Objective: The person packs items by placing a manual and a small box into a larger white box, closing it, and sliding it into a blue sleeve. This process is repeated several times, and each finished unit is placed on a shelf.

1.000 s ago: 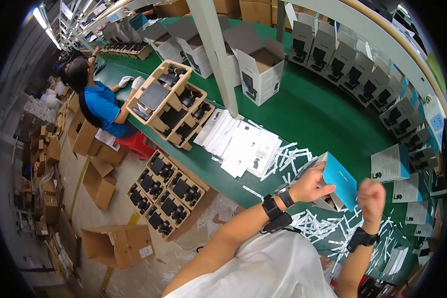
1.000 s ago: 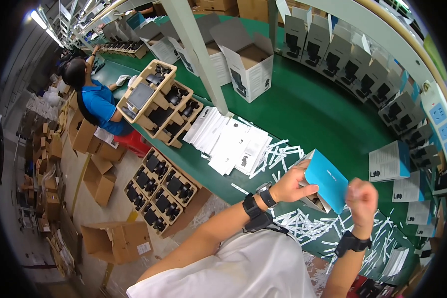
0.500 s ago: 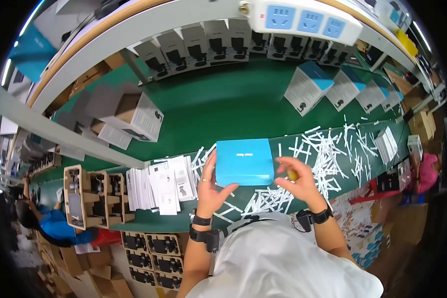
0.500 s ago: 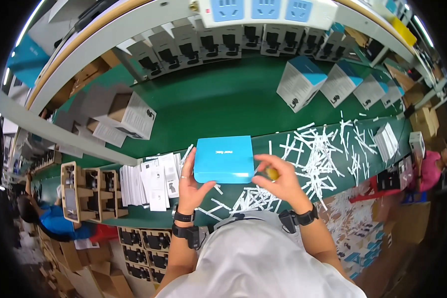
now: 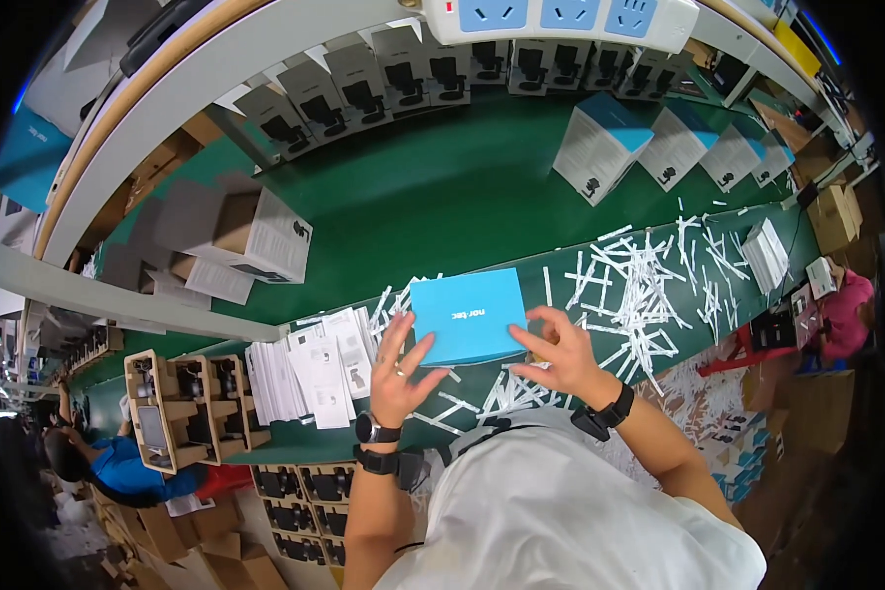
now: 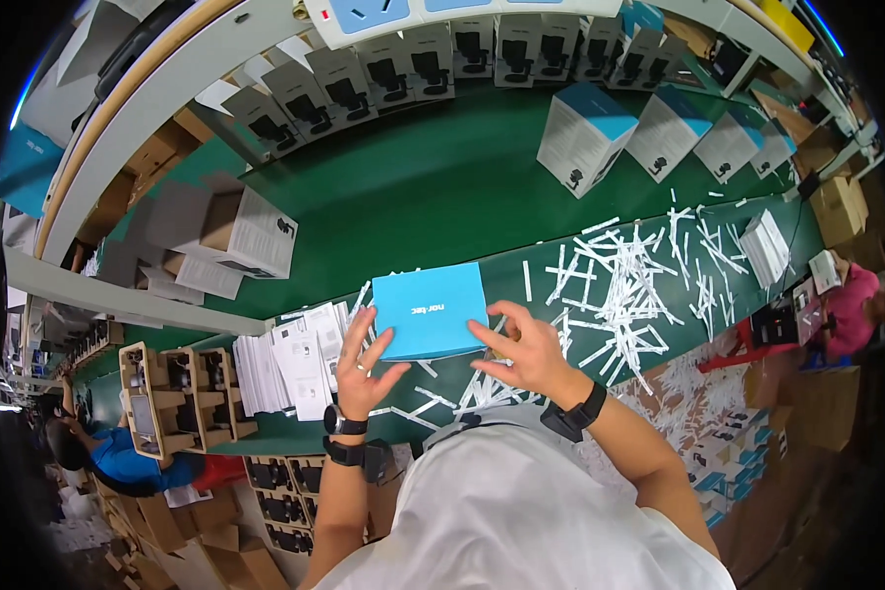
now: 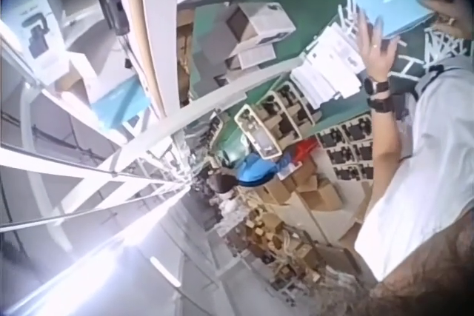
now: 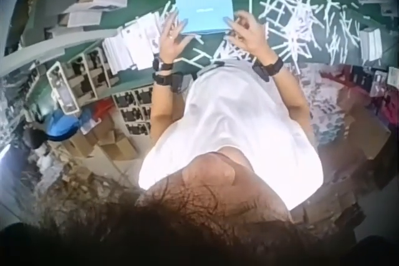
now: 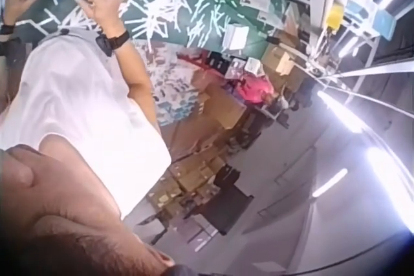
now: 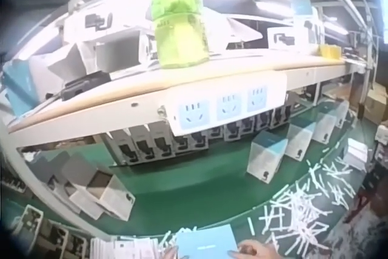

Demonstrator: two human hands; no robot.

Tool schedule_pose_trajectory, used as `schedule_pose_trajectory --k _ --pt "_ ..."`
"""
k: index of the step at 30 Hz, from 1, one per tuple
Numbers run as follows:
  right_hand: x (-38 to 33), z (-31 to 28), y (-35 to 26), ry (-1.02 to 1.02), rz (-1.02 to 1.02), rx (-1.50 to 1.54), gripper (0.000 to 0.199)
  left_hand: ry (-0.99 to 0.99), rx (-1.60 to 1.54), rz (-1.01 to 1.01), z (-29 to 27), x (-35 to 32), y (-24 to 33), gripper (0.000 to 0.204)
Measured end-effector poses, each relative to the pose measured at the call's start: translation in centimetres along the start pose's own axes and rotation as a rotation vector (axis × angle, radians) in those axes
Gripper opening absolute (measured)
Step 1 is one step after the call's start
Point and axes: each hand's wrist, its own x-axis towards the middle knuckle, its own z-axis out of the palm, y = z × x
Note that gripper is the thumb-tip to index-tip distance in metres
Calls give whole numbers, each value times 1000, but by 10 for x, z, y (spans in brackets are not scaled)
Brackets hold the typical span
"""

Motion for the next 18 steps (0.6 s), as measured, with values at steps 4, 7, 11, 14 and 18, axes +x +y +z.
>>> schedule_pose_trajectory --k 4,7,11,14,18 --pt "-10 16 3 -33 -41 -72 46 -255 497 107 0 32 51 67" --pt "-20 26 -6 19 -58 17 48 -340 549 50 42 14 60 82" --pt "-10 33 8 50 -106 -16 43 -252 654 104 47 20 44 71" --pt "16 23 22 -105 93 145 57 -164 557 242 36 21 23 60" --pt "38 17 46 -282 163 216 96 -357 317 227 18 54 22 65"
